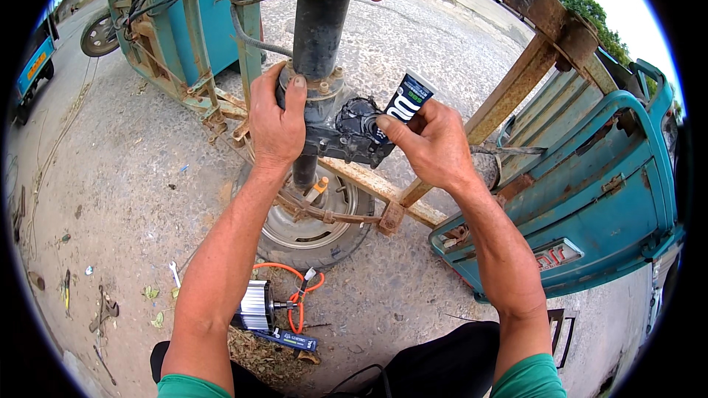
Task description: The person applies grease from a tube to the inner surfaces of a vehicle's wheel hub assembly. After greasing, the person picks up an electric motor and positions it against the hub, aligning it for installation.
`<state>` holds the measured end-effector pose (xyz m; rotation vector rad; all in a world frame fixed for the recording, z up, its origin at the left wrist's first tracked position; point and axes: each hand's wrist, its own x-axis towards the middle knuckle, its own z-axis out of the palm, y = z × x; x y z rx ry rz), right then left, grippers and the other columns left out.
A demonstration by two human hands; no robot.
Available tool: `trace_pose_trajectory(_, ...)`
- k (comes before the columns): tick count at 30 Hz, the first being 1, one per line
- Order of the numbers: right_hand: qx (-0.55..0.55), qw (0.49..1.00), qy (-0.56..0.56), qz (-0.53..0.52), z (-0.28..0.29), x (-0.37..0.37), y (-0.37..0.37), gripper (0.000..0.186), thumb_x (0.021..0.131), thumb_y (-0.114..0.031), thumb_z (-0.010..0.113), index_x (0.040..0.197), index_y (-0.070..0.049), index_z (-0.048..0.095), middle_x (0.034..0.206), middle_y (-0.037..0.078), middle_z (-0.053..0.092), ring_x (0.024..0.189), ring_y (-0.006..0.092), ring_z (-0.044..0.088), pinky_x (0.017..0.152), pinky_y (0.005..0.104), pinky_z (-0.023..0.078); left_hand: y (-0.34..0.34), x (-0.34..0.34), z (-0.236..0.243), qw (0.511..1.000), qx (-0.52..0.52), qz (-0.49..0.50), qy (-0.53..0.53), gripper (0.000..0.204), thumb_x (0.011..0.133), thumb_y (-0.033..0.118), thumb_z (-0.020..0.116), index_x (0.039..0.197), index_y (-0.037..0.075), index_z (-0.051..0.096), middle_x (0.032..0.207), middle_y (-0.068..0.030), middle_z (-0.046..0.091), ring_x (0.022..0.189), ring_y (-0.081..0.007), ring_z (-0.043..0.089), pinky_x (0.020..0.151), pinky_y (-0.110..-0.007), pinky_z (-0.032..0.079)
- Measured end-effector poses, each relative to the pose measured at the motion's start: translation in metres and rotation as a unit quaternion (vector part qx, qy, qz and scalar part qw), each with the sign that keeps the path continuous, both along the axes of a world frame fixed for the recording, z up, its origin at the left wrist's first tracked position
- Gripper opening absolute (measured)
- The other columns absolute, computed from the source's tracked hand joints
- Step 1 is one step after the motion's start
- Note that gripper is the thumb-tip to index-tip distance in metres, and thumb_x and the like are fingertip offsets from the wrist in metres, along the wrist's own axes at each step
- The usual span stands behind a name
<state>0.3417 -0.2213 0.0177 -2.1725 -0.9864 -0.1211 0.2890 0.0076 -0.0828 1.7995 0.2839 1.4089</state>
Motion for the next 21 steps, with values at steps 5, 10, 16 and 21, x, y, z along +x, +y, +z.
trace_pose_trajectory(5,0.016,1.000,0.008,0.008,-0.0009,0.0009,-0.0018,0.037,0.092,-0.030,0.080,0.091,0.005,0.069,0.070,0.008,0.068,0.063,0.0128,0.060,0.058,0.0343,0.050,0.0014,0.0013,-0.0016,1.000,-0.005,-0.002,-0.013,0.058,0.103,0.043,0.059,0.133,-0.008,0.058,0.123,-0.0231,0.060,0.116,-0.0373,0.058,0.103,-0.044,0.045)
trace_pose_trajectory(10,0.031,0.999,0.013,0.004,-0.0059,0.0051,-0.0046,0.036,0.092,-0.029,0.080,0.091,0.005,0.069,0.070,0.008,0.068,0.063,0.0126,0.060,0.058,0.0343,0.050,0.0023,0.0035,-0.0041,1.000,-0.004,-0.005,-0.016,0.058,0.103,0.042,0.059,0.133,-0.008,0.058,0.123,-0.0231,0.060,0.116,-0.0371,0.059,0.103,-0.044,0.045)
trace_pose_trajectory(16,0.025,0.999,0.021,-0.005,-0.0059,0.0072,-0.0078,0.036,0.092,-0.029,0.080,0.091,0.005,0.069,0.072,0.009,0.069,0.064,0.0126,0.062,0.057,0.0342,0.051,0.0026,0.0046,-0.0059,1.000,-0.009,-0.007,-0.013,0.060,0.103,0.045,0.058,0.134,-0.007,0.058,0.124,-0.0225,0.060,0.117,-0.0366,0.058,0.103,-0.044,0.045)
trace_pose_trajectory(21,0.008,1.000,0.016,-0.013,-0.0035,0.0058,-0.0095,0.036,0.093,-0.029,0.080,0.092,0.005,0.069,0.073,0.010,0.070,0.064,0.0131,0.063,0.057,0.0348,0.052,0.0019,0.0031,-0.0043,1.000,-0.010,-0.008,-0.008,0.062,0.104,0.047,0.057,0.134,-0.007,0.058,0.125,-0.0219,0.059,0.117,-0.0362,0.058,0.103,-0.044,0.045)
